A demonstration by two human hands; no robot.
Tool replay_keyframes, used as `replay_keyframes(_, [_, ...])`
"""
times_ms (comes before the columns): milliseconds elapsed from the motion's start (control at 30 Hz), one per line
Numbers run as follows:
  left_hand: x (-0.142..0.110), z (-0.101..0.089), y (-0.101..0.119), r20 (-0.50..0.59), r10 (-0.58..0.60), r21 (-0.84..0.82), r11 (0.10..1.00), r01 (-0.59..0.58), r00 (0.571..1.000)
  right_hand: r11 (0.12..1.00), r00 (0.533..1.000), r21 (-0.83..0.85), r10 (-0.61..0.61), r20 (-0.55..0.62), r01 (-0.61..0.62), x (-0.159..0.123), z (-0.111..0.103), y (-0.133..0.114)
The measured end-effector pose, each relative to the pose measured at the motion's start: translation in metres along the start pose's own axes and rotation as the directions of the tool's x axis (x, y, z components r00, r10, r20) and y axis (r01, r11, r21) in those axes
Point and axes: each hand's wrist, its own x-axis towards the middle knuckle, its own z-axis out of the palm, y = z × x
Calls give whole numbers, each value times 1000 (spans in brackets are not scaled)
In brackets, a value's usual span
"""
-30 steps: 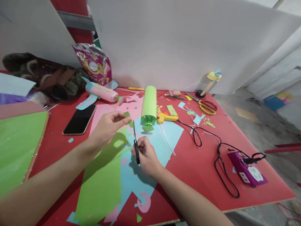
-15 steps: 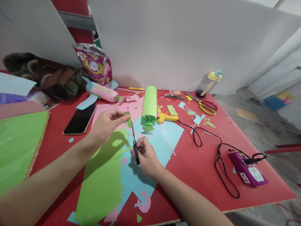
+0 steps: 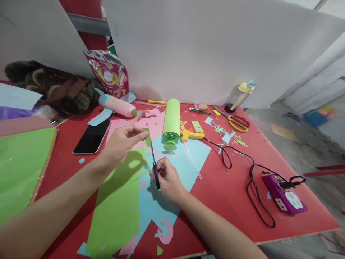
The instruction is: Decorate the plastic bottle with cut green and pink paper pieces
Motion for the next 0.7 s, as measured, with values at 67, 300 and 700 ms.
replay_keyframes(67, [0,0,1,-2,-3,1,1000,4,1000,1000,1000,-2,-1,-4,1,0,0,1])
replay_keyframes(300, [1,0,0,5,7,-8,1000,-7,1000,1000,1000,-13,8,-11,-8,0,-2,1])
replay_keyframes(700, [0,0,1,11,1,-36,999,-1,1000,998,991,49,-44,127,38,-2,-4,-4])
